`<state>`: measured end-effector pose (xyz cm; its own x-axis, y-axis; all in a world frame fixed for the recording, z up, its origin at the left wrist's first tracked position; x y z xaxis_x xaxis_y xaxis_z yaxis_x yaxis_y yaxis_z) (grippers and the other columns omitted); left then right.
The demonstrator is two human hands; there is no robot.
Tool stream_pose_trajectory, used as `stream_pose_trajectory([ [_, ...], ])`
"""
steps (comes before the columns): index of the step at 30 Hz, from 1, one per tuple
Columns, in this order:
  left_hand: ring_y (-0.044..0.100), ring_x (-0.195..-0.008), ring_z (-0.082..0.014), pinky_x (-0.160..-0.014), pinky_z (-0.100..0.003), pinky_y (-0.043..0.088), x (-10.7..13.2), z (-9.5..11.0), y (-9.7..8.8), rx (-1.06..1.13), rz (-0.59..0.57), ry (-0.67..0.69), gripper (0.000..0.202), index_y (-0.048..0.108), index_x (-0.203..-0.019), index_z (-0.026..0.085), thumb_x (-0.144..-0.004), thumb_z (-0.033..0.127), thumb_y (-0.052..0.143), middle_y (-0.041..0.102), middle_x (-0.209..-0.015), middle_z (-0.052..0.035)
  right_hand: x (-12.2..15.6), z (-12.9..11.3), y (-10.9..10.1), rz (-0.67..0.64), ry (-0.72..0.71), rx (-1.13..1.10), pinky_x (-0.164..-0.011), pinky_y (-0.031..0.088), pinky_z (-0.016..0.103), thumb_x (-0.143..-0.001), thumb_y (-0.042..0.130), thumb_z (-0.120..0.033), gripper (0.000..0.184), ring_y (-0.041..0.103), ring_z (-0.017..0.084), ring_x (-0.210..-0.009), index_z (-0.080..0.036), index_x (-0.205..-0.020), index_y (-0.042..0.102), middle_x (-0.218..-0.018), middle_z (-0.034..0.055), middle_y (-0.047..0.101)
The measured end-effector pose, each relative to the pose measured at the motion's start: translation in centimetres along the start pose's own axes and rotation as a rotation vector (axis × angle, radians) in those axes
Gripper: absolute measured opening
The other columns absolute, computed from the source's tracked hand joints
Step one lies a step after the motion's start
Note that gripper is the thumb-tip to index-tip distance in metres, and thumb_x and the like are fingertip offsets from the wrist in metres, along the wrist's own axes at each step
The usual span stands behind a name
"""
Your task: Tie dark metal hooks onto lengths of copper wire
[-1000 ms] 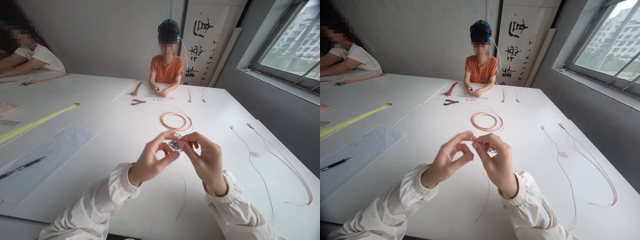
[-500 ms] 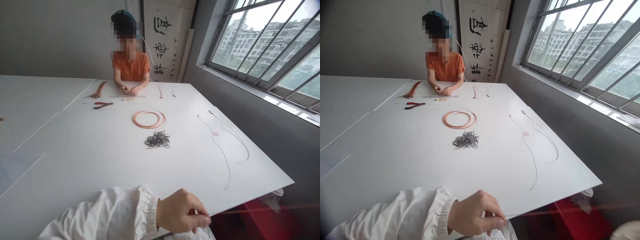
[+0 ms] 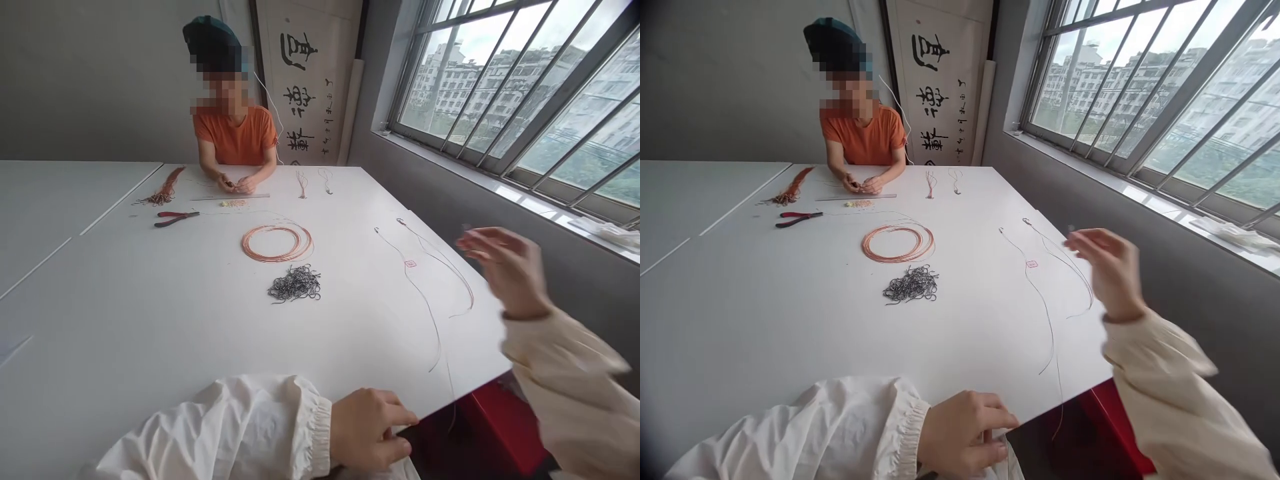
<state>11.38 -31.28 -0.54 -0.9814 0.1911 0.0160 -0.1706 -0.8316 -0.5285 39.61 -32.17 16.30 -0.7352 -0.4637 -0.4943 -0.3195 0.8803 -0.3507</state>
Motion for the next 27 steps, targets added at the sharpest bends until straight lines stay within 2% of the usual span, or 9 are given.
stream_pose_trajectory([
  [1, 0.068, -0.076, -0.0189, -0.076, -0.029, 0.055, 0.6, -0.2, -0.5, 0.011, 0.030, -0.001, 0.039, 0.067, -0.121, 0.017, -0.084, 0.029, 0.060, 0.069, -0.107, -0.0105, -1.1, 2.2, 3.1, -0.077, 0.075, 0.034, -0.068, 0.055, 0.030, -0.088, 0.070, -0.034, 0.021, 0.069, 0.018, -0.077, -0.014, -0.094, 0.071, -0.085, 0.0090, 0.073],
  [3, 0.067, -0.078, -0.0184, -0.074, -0.026, 0.054, 2.0, -0.4, -1.6, 0.031, 0.103, -0.002, 0.031, 0.072, -0.111, 0.018, -0.084, 0.024, 0.058, 0.070, -0.097, -0.0088, -3.2, 5.9, 8.9, -0.129, 0.160, 0.115, -0.074, 0.055, 0.032, -0.089, 0.068, -0.032, 0.021, 0.069, 0.019, -0.081, -0.011, -0.090, 0.070, -0.084, 0.0090, 0.072],
  [5, 0.066, -0.074, -0.0167, -0.070, -0.024, 0.054, 3.6, -0.9, -2.7, 0.053, 0.185, -0.034, 0.028, 0.075, -0.105, 0.018, -0.086, 0.022, 0.055, 0.070, -0.091, -0.0079, -5.0, 9.2, 14.1, -0.176, 0.228, 0.216, -0.080, 0.057, 0.036, -0.092, 0.065, -0.031, 0.021, 0.067, 0.018, -0.088, -0.011, -0.099, 0.067, -0.096, 0.0054, 0.069],
  [7, 0.064, -0.069, -0.0149, -0.065, -0.023, 0.052, 5.1, -1.6, -3.7, 0.084, 0.252, -0.090, 0.027, 0.076, -0.103, 0.018, -0.088, 0.023, 0.054, 0.070, -0.088, -0.0074, -6.5, 11.7, 17.9, -0.205, 0.286, 0.315, -0.084, 0.056, 0.039, -0.095, 0.061, -0.032, 0.024, 0.065, 0.019, -0.095, -0.013, -0.109, 0.064, -0.109, 0.0070, 0.066],
  [9, 0.063, -0.066, -0.0135, -0.062, -0.022, 0.051, 6.5, -2.3, -4.5, 0.127, 0.316, -0.150, 0.026, 0.076, -0.100, 0.018, -0.089, 0.024, 0.053, 0.070, -0.087, -0.0074, -7.6, 13.5, 20.3, -0.224, 0.329, 0.398, -0.087, 0.055, 0.042, -0.095, 0.060, -0.032, 0.027, 0.064, 0.021, -0.101, -0.015, -0.116, 0.061, -0.117, 0.0086, 0.063],
  [14, 0.060, -0.058, -0.0105, -0.056, -0.020, 0.048, 8.8, -3.9, -5.6, 0.270, 0.455, -0.257, 0.024, 0.076, -0.094, 0.014, -0.088, 0.024, 0.055, 0.069, -0.086, -0.0093, -9.4, 16.0, 23.2, -0.250, 0.371, 0.538, -0.091, 0.053, 0.045, -0.095, 0.060, -0.033, 0.032, 0.061, 0.023, -0.107, -0.015, -0.121, 0.059, -0.123, 0.0098, 0.060],
  [18, 0.059, -0.055, -0.0095, -0.058, -0.021, 0.049, 9.1, -4.5, -5.4, 0.336, 0.462, -0.290, 0.022, 0.076, -0.092, 0.014, -0.088, 0.026, 0.058, 0.070, -0.088, -0.0099, -10.3, 17.3, 24.4, -0.262, 0.382, 0.606, -0.091, 0.053, 0.045, -0.095, 0.060, -0.033, 0.032, 0.061, 0.023, -0.108, -0.015, -0.122, 0.059, -0.123, 0.0098, 0.060],
  [22, 0.059, -0.055, -0.0100, -0.056, -0.021, 0.049, 9.1, -4.6, -5.4, 0.336, 0.473, -0.296, 0.022, 0.077, -0.091, 0.015, -0.087, 0.025, 0.059, 0.070, -0.087, -0.0096, -10.5, 18.0, 24.8, -0.263, 0.395, 0.648, -0.092, 0.053, 0.045, -0.095, 0.060, -0.034, 0.032, 0.061, 0.023, -0.108, -0.015, -0.122, 0.059, -0.123, 0.0099, 0.060],
  [27, 0.060, -0.054, -0.0100, -0.055, -0.021, 0.050, 9.0, -4.9, -5.2, 0.326, 0.452, -0.279, 0.022, 0.077, -0.092, 0.014, -0.086, 0.021, 0.057, 0.071, -0.087, -0.0098, -10.1, 18.1, 24.2, -0.278, 0.407, 0.697, -0.091, 0.053, 0.045, -0.095, 0.060, -0.035, 0.032, 0.061, 0.023, -0.107, -0.015, -0.121, 0.059, -0.122, 0.0098, 0.060],
])
Point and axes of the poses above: each hand's wrist, its own x-axis away from the middle knuckle, its own y-axis out of the palm, z = x × y, the point moved 9 cm from there along -x, towards the middle knuckle
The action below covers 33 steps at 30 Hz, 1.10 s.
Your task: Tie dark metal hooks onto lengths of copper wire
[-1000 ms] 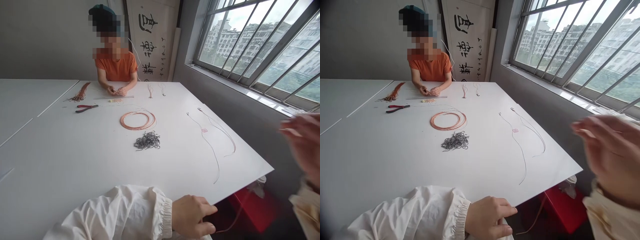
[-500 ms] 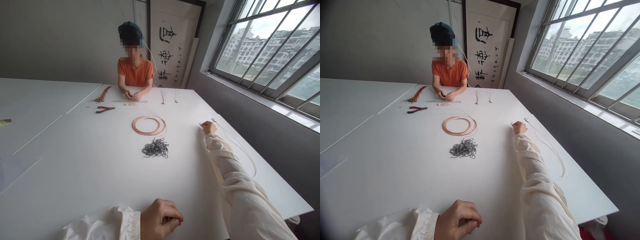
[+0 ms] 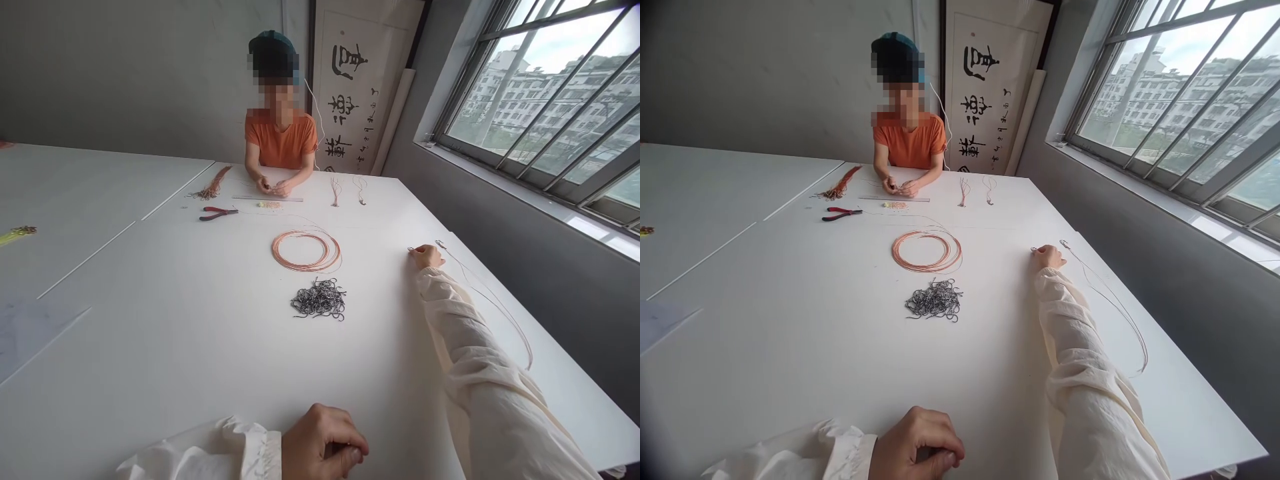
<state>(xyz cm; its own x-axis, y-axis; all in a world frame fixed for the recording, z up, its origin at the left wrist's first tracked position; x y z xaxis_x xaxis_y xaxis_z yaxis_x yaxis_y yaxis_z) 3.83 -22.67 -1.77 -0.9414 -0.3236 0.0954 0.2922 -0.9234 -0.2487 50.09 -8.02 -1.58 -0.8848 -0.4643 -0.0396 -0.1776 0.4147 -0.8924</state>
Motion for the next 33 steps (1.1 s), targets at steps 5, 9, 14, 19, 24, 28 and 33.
stream_pose_trajectory([
  [5, 0.061, -0.055, -0.0108, -0.055, -0.020, 0.050, 0.0, -0.4, 0.2, -0.020, -0.009, 0.014, 0.023, 0.077, -0.095, 0.015, -0.085, 0.020, 0.058, 0.072, -0.085, -0.0096, 1.3, -2.5, -0.7, -0.009, -0.095, 0.025, -0.092, 0.052, 0.046, -0.095, 0.060, -0.035, 0.033, 0.061, 0.024, -0.108, -0.015, -0.121, 0.059, -0.122, 0.0098, 0.060],
  [9, 0.061, -0.054, -0.0114, -0.055, -0.021, 0.050, 0.0, -0.3, 0.2, -0.022, 0.003, 0.044, 0.024, 0.077, -0.096, 0.014, -0.083, 0.019, 0.058, 0.072, -0.082, -0.0097, 4.4, -9.5, 1.3, -0.119, -0.374, 0.016, -0.091, 0.053, 0.044, -0.096, 0.058, -0.034, 0.030, 0.062, 0.023, -0.106, -0.015, -0.119, 0.060, -0.121, 0.0095, 0.061],
  [14, 0.062, -0.054, -0.0120, -0.054, -0.021, 0.051, 0.1, 0.2, 0.1, -0.033, 0.001, 0.089, 0.024, 0.077, -0.097, 0.013, -0.084, 0.020, 0.058, 0.072, -0.083, -0.0100, 13.4, -19.1, 6.7, -0.443, -0.831, 0.022, -0.085, 0.056, 0.038, -0.096, 0.059, -0.034, 0.025, 0.064, 0.020, -0.097, -0.015, -0.112, 0.063, -0.114, 0.0074, 0.065],
  [19, 0.064, -0.055, -0.0121, -0.054, -0.021, 0.051, 0.2, 0.5, -0.7, -0.024, 0.041, 0.111, 0.025, 0.077, -0.096, 0.012, -0.085, 0.021, 0.057, 0.073, -0.083, -0.0103, 20.1, -22.7, 8.7, -0.614, -1.080, 0.110, -0.085, 0.056, 0.040, -0.095, 0.060, -0.034, 0.027, 0.065, 0.020, -0.097, -0.014, -0.113, 0.063, -0.112, 0.0076, 0.065],
  [24, 0.063, -0.054, -0.0131, -0.055, -0.023, 0.052, 0.2, 1.1, -1.6, -0.014, 0.080, 0.154, 0.025, 0.077, -0.094, 0.011, -0.087, 0.024, 0.058, 0.073, -0.081, -0.0120, 22.0, -23.3, 8.4, -0.606, -1.156, 0.203, -0.087, 0.055, 0.042, -0.095, 0.061, -0.033, 0.029, 0.064, 0.021, -0.101, -0.014, -0.117, 0.061, -0.116, 0.0087, 0.063],
  [28, 0.063, -0.058, -0.0137, -0.061, -0.024, 0.054, 0.1, 2.6, -3.2, -0.073, 0.133, 0.213, 0.024, 0.077, -0.093, 0.012, -0.089, 0.025, 0.057, 0.072, -0.079, -0.0104, 22.4, -23.5, 7.2, -0.553, -1.189, 0.199, -0.087, 0.055, 0.042, -0.095, 0.060, -0.033, 0.029, 0.063, 0.021, -0.101, -0.014, -0.117, 0.061, -0.116, 0.0087, 0.063],
  [33, 0.065, -0.073, -0.0143, -0.073, -0.027, 0.056, -1.0, 3.9, -10.2, -0.231, 0.412, 0.231, 0.024, 0.074, -0.104, 0.016, -0.092, 0.025, 0.056, 0.072, -0.093, -0.0086, 20.6, -23.2, 2.3, -0.436, -1.181, 0.045, -0.077, 0.056, 0.034, -0.097, 0.057, -0.031, 0.022, 0.065, 0.016, -0.083, -0.013, -0.107, 0.062, -0.099, 0.0048, 0.066],
])
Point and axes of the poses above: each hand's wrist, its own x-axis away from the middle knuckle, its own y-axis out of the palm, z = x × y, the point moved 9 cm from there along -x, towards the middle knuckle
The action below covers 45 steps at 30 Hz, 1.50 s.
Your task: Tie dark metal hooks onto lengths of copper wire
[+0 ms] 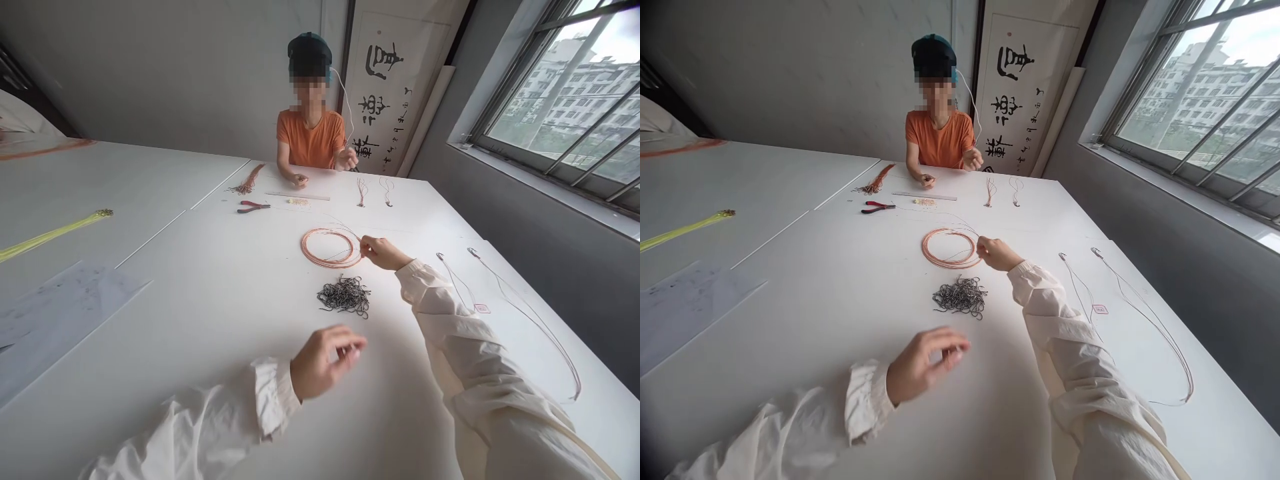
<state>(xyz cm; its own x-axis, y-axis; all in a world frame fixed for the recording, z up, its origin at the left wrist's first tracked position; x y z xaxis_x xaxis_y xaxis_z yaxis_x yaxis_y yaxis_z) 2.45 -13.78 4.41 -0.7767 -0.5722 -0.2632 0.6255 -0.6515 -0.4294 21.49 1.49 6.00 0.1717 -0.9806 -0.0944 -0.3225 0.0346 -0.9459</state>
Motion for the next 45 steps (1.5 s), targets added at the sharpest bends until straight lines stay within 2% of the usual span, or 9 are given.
stream_pose_trajectory([
  [7, 0.068, -0.090, -0.0194, -0.073, -0.030, 0.059, -6.5, -2.9, -7.5, -0.087, 0.341, 0.001, 0.033, 0.064, -0.119, 0.015, -0.090, 0.029, 0.061, 0.065, -0.118, -0.0142, 4.8, -2.1, -9.9, 0.315, -0.034, -0.048, -0.063, 0.043, 0.025, -0.096, 0.042, -0.015, 0.010, 0.056, 0.013, -0.062, -0.016, -0.094, 0.053, -0.074, 0.0031, 0.065],
  [12, 0.069, -0.091, -0.0150, -0.074, -0.027, 0.060, -7.9, 2.0, -9.5, -0.049, 0.423, 0.183, 0.072, 0.030, -0.149, 0.027, -0.087, 0.031, 0.067, 0.036, -0.150, -0.0162, 9.3, -9.3, -13.0, 0.411, -0.246, 0.030, -0.058, 0.035, 0.026, -0.097, 0.045, -0.024, 0.010, 0.047, 0.011, -0.055, -0.018, -0.092, 0.052, -0.067, -0.0003, 0.058],
  [15, 0.070, -0.092, -0.0150, -0.075, -0.027, 0.061, -8.5, 5.2, -9.5, -0.024, 0.351, 0.302, 0.073, 0.027, -0.150, 0.031, -0.089, 0.029, 0.067, 0.029, -0.155, -0.0155, 10.5, -12.8, -12.2, 0.363, -0.349, 0.052, -0.055, 0.034, 0.026, -0.099, 0.042, -0.022, 0.013, 0.045, 0.012, -0.054, -0.017, -0.091, 0.051, -0.064, -0.0007, 0.054],
  [20, 0.068, -0.091, -0.0179, -0.083, -0.031, 0.056, -8.3, 7.7, -10.4, -0.214, 0.272, 0.388, 0.015, 0.070, -0.101, 0.018, -0.093, 0.025, 0.060, 0.070, -0.103, -0.0077, 10.9, -13.1, -11.3, 0.305, -0.339, -0.117, -0.059, 0.040, 0.026, -0.096, 0.048, -0.019, 0.009, 0.051, 0.011, -0.060, -0.018, -0.090, 0.054, -0.071, 0.0008, 0.060],
  [29, 0.066, -0.082, -0.0183, -0.079, -0.032, 0.051, -0.7, 9.5, -21.3, -0.663, 0.576, 0.348, 0.010, 0.071, -0.081, 0.019, -0.088, 0.023, 0.065, 0.071, -0.087, -0.0025, 12.3, -5.3, -6.5, 0.071, -0.013, -0.687, -0.059, 0.053, 0.028, -0.090, 0.062, -0.036, 0.021, 0.059, 0.012, -0.060, -0.015, -0.093, 0.065, -0.079, 0.0058, 0.068],
  [34, 0.061, -0.085, -0.0140, -0.083, -0.030, 0.048, 2.4, 9.2, -24.7, -0.836, 0.659, 0.219, 0.018, 0.068, -0.081, 0.019, -0.093, 0.028, 0.058, 0.066, -0.089, 0.0040, 12.4, -5.3, -1.6, -0.014, 0.013, -0.832, -0.054, 0.052, 0.026, -0.089, 0.062, -0.041, 0.027, 0.059, 0.011, -0.055, -0.014, -0.093, 0.065, -0.078, 0.0060, 0.068],
  [38, 0.059, -0.084, -0.0148, -0.082, -0.028, 0.046, 3.7, 6.6, -27.5, -0.902, 0.740, 0.043, 0.018, 0.067, -0.079, 0.021, -0.092, 0.029, 0.057, 0.064, -0.086, 0.0049, 12.4, -6.5, 1.5, -0.054, 0.008, -0.827, -0.050, 0.051, 0.026, -0.090, 0.060, -0.043, 0.029, 0.059, 0.012, -0.052, -0.014, -0.090, 0.065, -0.074, 0.0055, 0.068],
  [42, 0.055, -0.058, -0.0120, -0.064, -0.027, 0.049, 2.2, 3.6, -24.7, -0.851, 0.596, -0.033, 0.011, 0.072, -0.078, 0.021, -0.080, 0.032, 0.069, 0.068, -0.082, 0.0019, 12.5, -9.0, 3.5, -0.037, -0.007, -0.740, -0.045, 0.044, 0.024, -0.092, 0.055, -0.034, 0.020, 0.050, 0.010, -0.043, -0.018, -0.087, 0.066, -0.064, 0.0015, 0.064],
  [45, 0.057, -0.048, -0.0105, -0.052, -0.024, 0.049, -0.3, 1.8, -16.5, -0.557, 0.250, -0.090, 0.020, 0.074, -0.094, 0.020, -0.085, 0.033, 0.062, 0.073, -0.092, -0.0030, 12.4, -12.0, 4.0, -0.002, -0.069, -0.649, -0.054, 0.045, 0.025, -0.091, 0.057, -0.024, 0.014, 0.053, 0.011, -0.051, -0.020, -0.083, 0.067, -0.065, 0.0007, 0.064],
])
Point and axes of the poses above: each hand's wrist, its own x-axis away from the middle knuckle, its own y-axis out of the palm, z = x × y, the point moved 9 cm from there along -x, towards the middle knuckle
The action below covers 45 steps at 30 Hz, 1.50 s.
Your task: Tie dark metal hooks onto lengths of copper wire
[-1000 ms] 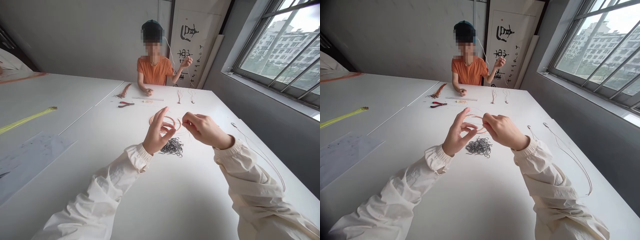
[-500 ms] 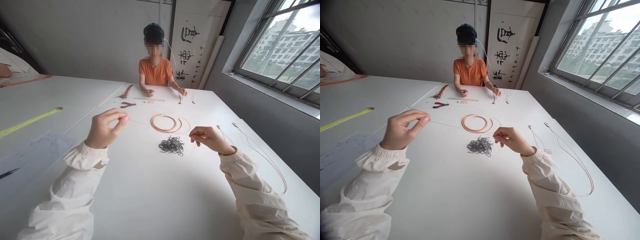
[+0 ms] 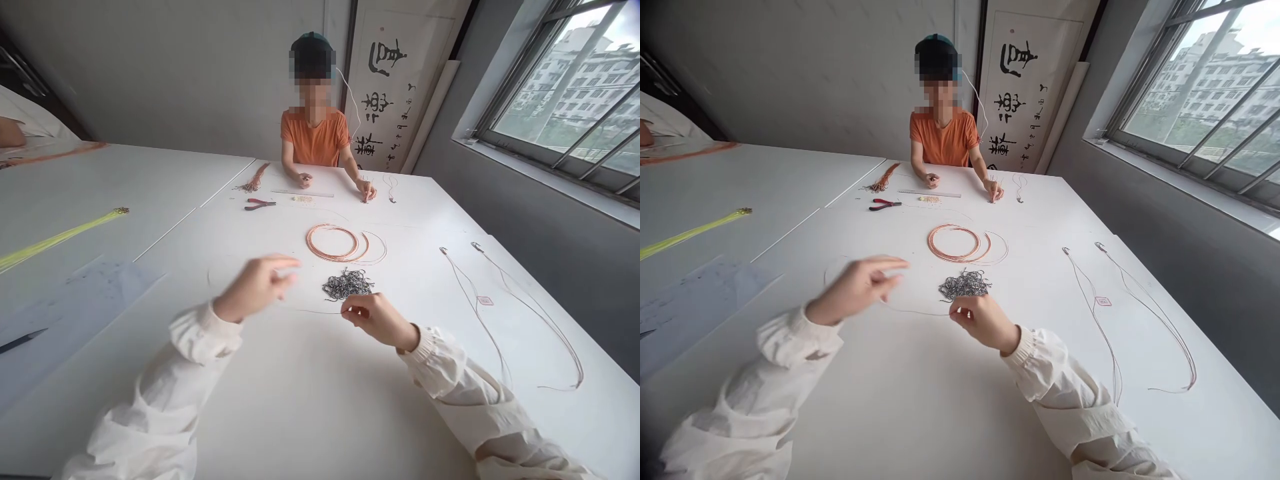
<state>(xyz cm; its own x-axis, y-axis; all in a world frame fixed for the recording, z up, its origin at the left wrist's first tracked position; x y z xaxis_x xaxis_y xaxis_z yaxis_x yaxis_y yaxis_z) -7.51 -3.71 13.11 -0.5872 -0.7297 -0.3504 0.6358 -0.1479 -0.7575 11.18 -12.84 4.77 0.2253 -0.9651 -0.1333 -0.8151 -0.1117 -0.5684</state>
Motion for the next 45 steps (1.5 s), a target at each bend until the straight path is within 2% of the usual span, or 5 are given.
stream_pose_trajectory([
  [3, 0.061, -0.054, -0.0140, -0.052, -0.023, 0.047, 0.9, 4.4, 7.7, 0.278, -0.367, 0.018, 0.018, 0.073, -0.082, 0.018, -0.086, 0.024, 0.057, 0.069, -0.070, -0.0021, -0.3, -1.8, 0.7, 0.024, -0.061, 0.072, -0.063, 0.045, 0.027, -0.091, 0.056, -0.020, 0.014, 0.055, 0.012, -0.060, -0.022, -0.083, 0.067, -0.076, 0.0020, 0.068],
  [6, 0.058, -0.053, -0.0139, -0.050, -0.023, 0.043, 0.7, 5.7, 9.6, 0.293, -0.370, 0.003, 0.023, 0.072, -0.070, 0.018, -0.085, 0.021, 0.055, 0.064, -0.058, -0.0007, -0.7, -2.2, -0.2, 0.064, -0.073, 0.124, -0.063, 0.045, 0.026, -0.093, 0.055, -0.021, 0.013, 0.055, 0.013, -0.061, -0.022, -0.086, 0.066, -0.079, 0.0021, 0.069],
  [20, 0.059, -0.063, -0.0144, -0.055, -0.023, 0.049, -1.2, 0.8, 4.0, 0.415, -0.127, -0.145, 0.027, 0.072, -0.079, 0.014, -0.086, 0.037, 0.061, 0.065, -0.068, -0.0039, -6.5, 1.3, 4.3, -0.086, -0.002, 0.410, -0.075, 0.040, 0.032, -0.081, 0.058, -0.006, 0.010, 0.062, 0.023, -0.081, -0.013, -0.078, 0.064, -0.090, 0.0131, 0.065],
  [32, 0.054, -0.066, -0.0120, -0.061, -0.023, 0.047, -0.8, 2.8, 3.9, 0.585, -0.010, -0.113, 0.026, 0.067, -0.079, 0.014, -0.091, 0.036, 0.060, 0.060, -0.071, -0.0018, -4.3, -2.7, -0.8, 0.107, 0.036, -0.447, -0.063, 0.051, 0.028, -0.096, 0.042, -0.043, 0.025, 0.062, 0.013, -0.063, -0.020, -0.088, 0.048, -0.081, 0.0050, 0.067],
  [45, 0.061, -0.071, -0.0144, -0.065, -0.024, 0.051, -0.1, 4.5, 3.0, 0.380, 0.108, -0.003, 0.019, 0.071, -0.083, 0.016, -0.091, 0.030, 0.061, 0.067, -0.079, -0.0037, -3.5, -0.3, -1.0, 0.326, 0.219, -0.809, -0.049, 0.029, 0.024, -0.078, 0.072, -0.035, 0.024, 0.038, 0.008, -0.050, -0.016, -0.069, 0.060, -0.054, -0.0032, 0.049],
])
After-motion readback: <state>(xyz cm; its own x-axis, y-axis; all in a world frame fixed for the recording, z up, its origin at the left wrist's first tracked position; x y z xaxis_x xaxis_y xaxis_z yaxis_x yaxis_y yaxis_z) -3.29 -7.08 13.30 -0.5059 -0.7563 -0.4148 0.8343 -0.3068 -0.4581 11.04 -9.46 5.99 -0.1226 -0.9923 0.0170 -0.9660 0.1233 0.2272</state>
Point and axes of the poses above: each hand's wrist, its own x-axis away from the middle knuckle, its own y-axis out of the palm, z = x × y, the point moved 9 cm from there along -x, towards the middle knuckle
